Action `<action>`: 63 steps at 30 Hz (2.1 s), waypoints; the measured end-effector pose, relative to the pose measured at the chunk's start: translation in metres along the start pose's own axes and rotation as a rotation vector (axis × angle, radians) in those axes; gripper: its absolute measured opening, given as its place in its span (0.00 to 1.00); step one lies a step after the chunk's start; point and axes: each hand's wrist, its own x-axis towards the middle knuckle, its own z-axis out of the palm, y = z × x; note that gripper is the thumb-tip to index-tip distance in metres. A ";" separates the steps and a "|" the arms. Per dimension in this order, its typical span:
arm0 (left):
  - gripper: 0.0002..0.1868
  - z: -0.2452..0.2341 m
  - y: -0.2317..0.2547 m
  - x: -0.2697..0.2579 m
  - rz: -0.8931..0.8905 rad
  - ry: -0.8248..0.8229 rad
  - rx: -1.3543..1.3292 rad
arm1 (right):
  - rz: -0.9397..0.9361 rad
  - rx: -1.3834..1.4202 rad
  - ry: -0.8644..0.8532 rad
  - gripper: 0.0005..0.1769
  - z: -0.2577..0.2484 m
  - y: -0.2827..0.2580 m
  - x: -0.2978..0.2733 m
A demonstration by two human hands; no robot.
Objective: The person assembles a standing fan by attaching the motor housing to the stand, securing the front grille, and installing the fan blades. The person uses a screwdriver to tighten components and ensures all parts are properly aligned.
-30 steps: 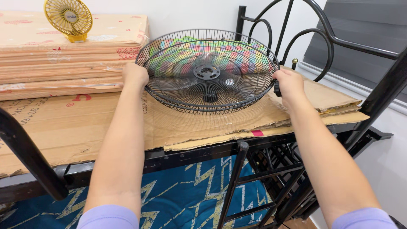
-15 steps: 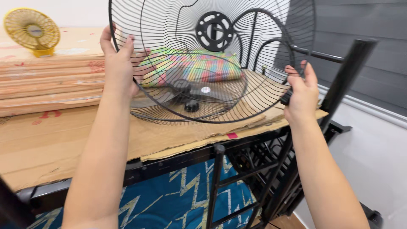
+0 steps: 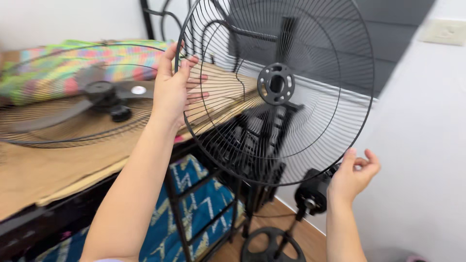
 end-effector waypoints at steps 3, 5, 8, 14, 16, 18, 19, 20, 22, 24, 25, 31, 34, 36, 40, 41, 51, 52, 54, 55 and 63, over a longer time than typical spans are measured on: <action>0.26 0.025 -0.043 -0.011 -0.067 -0.064 -0.022 | -0.048 -0.052 -0.001 0.14 -0.058 -0.029 0.012; 0.26 0.037 -0.075 -0.024 -0.133 -0.109 -0.075 | 0.062 0.127 -0.108 0.13 -0.073 -0.046 0.027; 0.25 0.052 -0.121 -0.043 -0.179 -0.187 -0.189 | 0.453 0.442 -0.384 0.17 -0.079 -0.054 0.033; 0.21 0.077 -0.180 -0.066 -0.264 -0.293 -0.335 | 0.631 0.334 -0.480 0.13 -0.077 -0.052 0.019; 0.22 0.086 -0.192 -0.070 -0.246 -0.333 -0.371 | 0.520 -0.015 -0.458 0.13 -0.073 -0.053 0.020; 0.23 0.095 -0.200 -0.072 -0.239 -0.362 -0.394 | 0.311 -0.239 -0.456 0.14 -0.063 -0.053 0.025; 0.23 0.099 -0.205 -0.071 -0.240 -0.372 -0.399 | 0.205 -0.347 -0.456 0.16 -0.056 -0.053 0.028; 0.23 0.102 -0.209 -0.070 -0.241 -0.383 -0.404 | 0.304 -0.279 -0.443 0.16 -0.050 -0.052 0.032; 0.23 0.105 -0.216 -0.065 -0.232 -0.408 -0.416 | 0.496 -0.139 -0.412 0.19 -0.040 -0.049 0.042; 0.23 0.109 -0.224 -0.061 -0.222 -0.433 -0.426 | 0.441 -0.264 -0.406 0.19 -0.031 -0.044 0.048; 0.22 0.110 -0.227 -0.058 -0.215 -0.444 -0.426 | 0.415 -0.324 -0.405 0.19 -0.026 -0.040 0.049; 0.23 0.107 -0.246 -0.037 -0.224 -0.485 -0.433 | 0.497 -0.275 -0.467 0.14 -0.018 -0.025 0.054; 0.23 0.103 -0.256 -0.027 -0.245 -0.492 -0.425 | 0.508 -0.290 -0.472 0.13 -0.013 -0.015 0.052; 0.23 0.102 -0.262 -0.024 -0.254 -0.502 -0.422 | 0.532 -0.305 -0.463 0.13 -0.012 -0.010 0.051; 0.22 0.104 -0.274 -0.016 -0.286 -0.528 -0.420 | 0.535 -0.393 -0.526 0.11 -0.023 0.000 0.050; 0.22 0.107 -0.278 -0.014 -0.299 -0.536 -0.416 | 0.471 -0.452 -0.494 0.11 -0.030 0.003 0.050; 0.23 0.152 -0.298 -0.005 -0.379 -0.775 -0.206 | -0.436 -0.825 -0.059 0.12 -0.092 -0.007 0.077; 0.23 0.157 -0.298 -0.006 -0.385 -0.810 -0.189 | -0.519 -0.820 -0.037 0.13 -0.095 -0.014 0.076; 0.23 0.168 -0.297 -0.008 -0.385 -0.890 -0.157 | -0.568 -0.746 0.053 0.22 -0.102 -0.029 0.076; 0.23 0.172 -0.297 -0.008 -0.382 -0.936 -0.139 | -0.628 -0.751 0.055 0.23 -0.107 -0.038 0.078; 0.25 0.191 -0.291 -0.010 -0.373 -1.039 -0.131 | -0.079 -1.111 -0.090 0.19 -0.154 -0.076 0.116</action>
